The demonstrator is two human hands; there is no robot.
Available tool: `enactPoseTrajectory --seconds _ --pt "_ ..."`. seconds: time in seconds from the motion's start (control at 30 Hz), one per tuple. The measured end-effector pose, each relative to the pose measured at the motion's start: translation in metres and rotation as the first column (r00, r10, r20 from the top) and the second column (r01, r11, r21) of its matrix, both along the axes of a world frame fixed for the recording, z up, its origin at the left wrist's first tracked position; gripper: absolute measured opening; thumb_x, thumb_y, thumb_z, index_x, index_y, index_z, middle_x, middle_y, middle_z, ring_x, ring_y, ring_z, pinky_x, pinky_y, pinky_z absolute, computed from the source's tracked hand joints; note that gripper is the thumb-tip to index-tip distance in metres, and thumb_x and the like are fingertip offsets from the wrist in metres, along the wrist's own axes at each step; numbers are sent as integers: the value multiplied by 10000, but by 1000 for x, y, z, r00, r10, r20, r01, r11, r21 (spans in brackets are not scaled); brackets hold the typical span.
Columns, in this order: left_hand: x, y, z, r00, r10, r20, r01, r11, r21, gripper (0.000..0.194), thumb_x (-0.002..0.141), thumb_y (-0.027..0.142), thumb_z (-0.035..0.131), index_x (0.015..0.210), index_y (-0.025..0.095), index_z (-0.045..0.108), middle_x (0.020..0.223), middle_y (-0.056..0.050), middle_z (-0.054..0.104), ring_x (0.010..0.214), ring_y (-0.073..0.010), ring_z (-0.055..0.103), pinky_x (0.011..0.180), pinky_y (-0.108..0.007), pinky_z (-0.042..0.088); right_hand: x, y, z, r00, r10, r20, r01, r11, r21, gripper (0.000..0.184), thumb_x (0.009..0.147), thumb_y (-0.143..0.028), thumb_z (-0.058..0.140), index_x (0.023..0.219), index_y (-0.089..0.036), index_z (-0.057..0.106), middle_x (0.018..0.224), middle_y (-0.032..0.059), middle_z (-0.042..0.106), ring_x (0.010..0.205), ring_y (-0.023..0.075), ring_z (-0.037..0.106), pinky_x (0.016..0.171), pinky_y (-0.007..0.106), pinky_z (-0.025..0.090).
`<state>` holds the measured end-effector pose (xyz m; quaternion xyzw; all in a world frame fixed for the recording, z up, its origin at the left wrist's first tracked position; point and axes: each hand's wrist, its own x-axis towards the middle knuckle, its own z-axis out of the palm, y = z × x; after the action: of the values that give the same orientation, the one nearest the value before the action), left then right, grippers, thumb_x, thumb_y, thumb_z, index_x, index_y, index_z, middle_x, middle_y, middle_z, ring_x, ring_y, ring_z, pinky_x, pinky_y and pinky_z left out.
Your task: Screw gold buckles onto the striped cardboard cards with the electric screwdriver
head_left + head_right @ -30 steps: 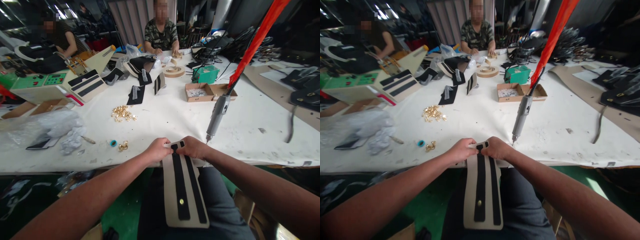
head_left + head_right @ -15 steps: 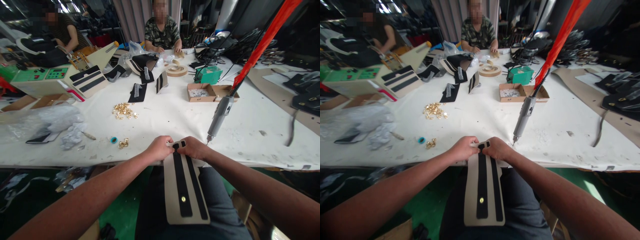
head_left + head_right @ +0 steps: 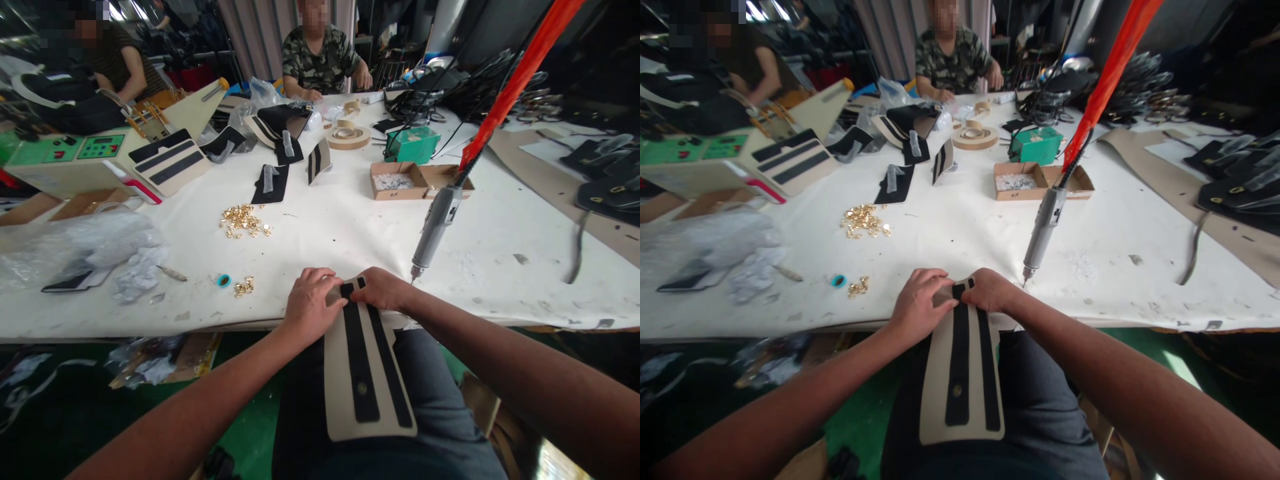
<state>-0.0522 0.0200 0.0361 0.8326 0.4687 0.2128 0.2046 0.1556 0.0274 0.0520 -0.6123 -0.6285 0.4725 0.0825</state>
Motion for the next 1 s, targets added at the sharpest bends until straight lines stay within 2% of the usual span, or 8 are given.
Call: enactPoseTrajectory --seconds 0.13,0.43,0.5,0.57,0.67,0.77,0.9,1.0 --pt "-2 -13 -14 997 -74 32 71 995 73 187 867 244 862 1046 246 810 1255 -65 769 1180 -296 641 1029 -470 494 0 1 3 1000 19 -7 -19 1000 -2 151 772 -221 674 641 -162 627 626 -8 579 630 137 514 545 259 343" --pt "6 -18 -21 996 58 65 -59 998 17 221 817 302 925 1014 282 829 1235 -33 797 1192 -300 646 1024 -481 468 2 6 0 999 37 7 -36 999 -36 147 782 -252 691 674 -152 691 624 1 614 609 144 527 541 272 368" --pt "6 -18 -21 996 64 69 -65 998 10 234 805 304 935 1011 282 828 1230 -31 798 1198 -303 644 1026 -485 464 5 5 3 999 31 31 -32 999 22 149 805 -285 706 764 -149 748 667 16 665 636 161 574 564 277 397" --pt "6 -17 -22 995 65 72 -66 998 6 251 796 308 944 1015 280 826 1224 -30 801 1201 -307 642 1022 -488 462 10 -2 8 996 -44 75 33 989 144 233 841 -342 722 963 -159 799 747 30 728 695 183 635 612 283 439" --pt "6 -16 -22 995 64 76 -64 998 -1 253 799 307 943 1020 279 823 1223 -30 800 1201 -310 640 1019 -494 458 23 -25 17 963 -260 77 222 919 326 388 893 -428 717 1211 -213 771 909 42 795 754 199 697 688 302 505" --pt "6 -14 -22 994 71 79 -70 997 -12 243 790 294 948 997 279 820 1212 -31 801 1193 -312 643 1019 -499 460 39 -64 18 905 -423 -40 400 817 415 372 912 -510 709 1135 -225 794 934 63 808 728 217 722 678 326 550" --pt "6 -12 -23 995 65 78 -64 998 -13 239 784 275 946 982 285 811 1214 -32 798 1187 -319 647 1012 -502 465 63 -117 -2 836 -541 -86 525 745 411 318 924 -542 708 956 -246 820 891 72 820 775 269 760 697 358 584" --pt "6 -10 -26 996 46 71 -47 999 22 232 796 266 931 988 286 803 1215 -31 795 1180 -320 651 1007 -500 469 78 -137 -20 795 -605 -35 553 701 450 263 930 -498 710 933 -254 809 889 59 818 769 261 750 726 358 584"
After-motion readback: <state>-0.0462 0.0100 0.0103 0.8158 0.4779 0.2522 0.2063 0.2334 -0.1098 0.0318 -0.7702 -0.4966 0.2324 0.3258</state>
